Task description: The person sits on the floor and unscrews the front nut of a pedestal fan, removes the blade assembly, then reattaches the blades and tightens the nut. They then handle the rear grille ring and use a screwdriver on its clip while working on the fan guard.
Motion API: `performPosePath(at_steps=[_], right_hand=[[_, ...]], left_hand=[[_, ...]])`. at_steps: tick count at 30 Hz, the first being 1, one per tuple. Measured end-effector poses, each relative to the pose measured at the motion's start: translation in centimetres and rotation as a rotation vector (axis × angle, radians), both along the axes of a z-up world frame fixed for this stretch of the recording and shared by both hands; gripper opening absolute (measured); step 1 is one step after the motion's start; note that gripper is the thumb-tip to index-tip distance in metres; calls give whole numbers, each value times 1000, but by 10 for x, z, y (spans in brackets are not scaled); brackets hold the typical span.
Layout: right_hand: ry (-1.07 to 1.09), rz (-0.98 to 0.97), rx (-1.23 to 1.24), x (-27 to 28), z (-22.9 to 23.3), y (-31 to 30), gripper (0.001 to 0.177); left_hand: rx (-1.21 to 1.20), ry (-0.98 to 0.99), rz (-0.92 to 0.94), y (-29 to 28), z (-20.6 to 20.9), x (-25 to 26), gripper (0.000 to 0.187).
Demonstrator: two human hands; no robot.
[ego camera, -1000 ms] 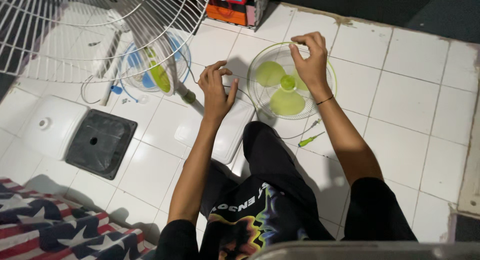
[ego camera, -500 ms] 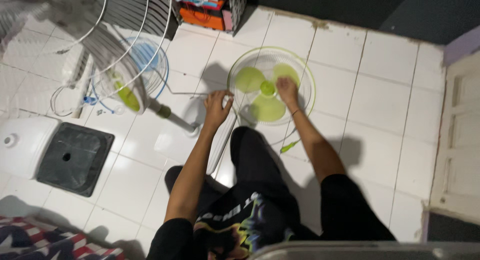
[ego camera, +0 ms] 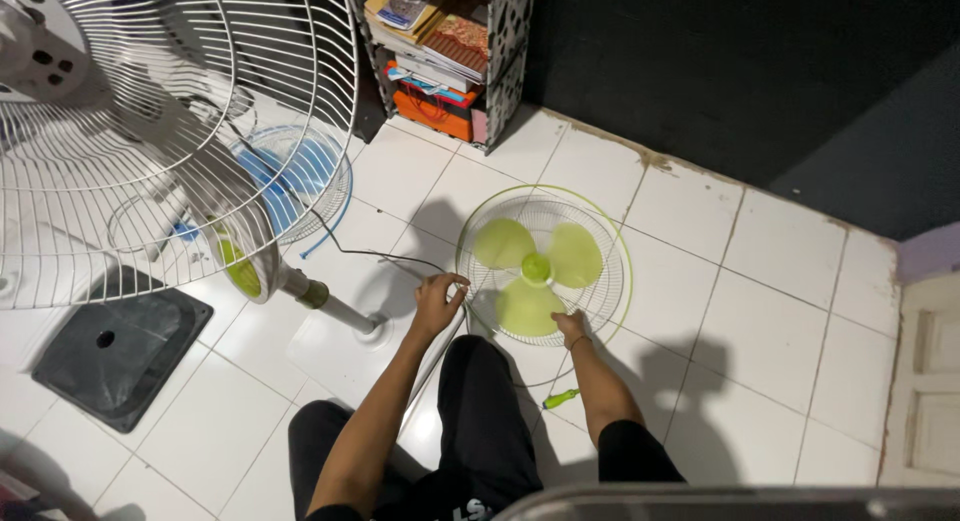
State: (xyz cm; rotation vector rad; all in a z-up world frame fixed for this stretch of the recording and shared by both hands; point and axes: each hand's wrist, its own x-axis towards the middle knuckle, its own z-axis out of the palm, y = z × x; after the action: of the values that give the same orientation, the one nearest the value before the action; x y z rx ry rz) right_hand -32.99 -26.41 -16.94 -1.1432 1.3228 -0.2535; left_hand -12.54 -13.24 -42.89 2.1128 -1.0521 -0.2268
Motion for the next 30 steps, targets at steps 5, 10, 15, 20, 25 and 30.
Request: performPosePath(at_steps=[5,10,15,20,25,30], right_hand=[[-63,-10,69,4,-7,-6,72],[-199,-42,81,10,-36,-16,54],[-428,-75,62,19,-82,-28,38],[-510,-128,-35,21,-131,-45,22],[-630,-131,-137,8,-166,-56,15],[-834,-115,-297,9,-166,-35,13]], left_hand=[[52,36,14,3,-4,-3,18],[7,22,28,7,3,-3,17],[-12,85,71,6,17,-4,18],[-102,68,68,6,38,-4,18],[-228,229,53,-1,71,-8,26],[-397,223,-33,-17,135,-19,40]])
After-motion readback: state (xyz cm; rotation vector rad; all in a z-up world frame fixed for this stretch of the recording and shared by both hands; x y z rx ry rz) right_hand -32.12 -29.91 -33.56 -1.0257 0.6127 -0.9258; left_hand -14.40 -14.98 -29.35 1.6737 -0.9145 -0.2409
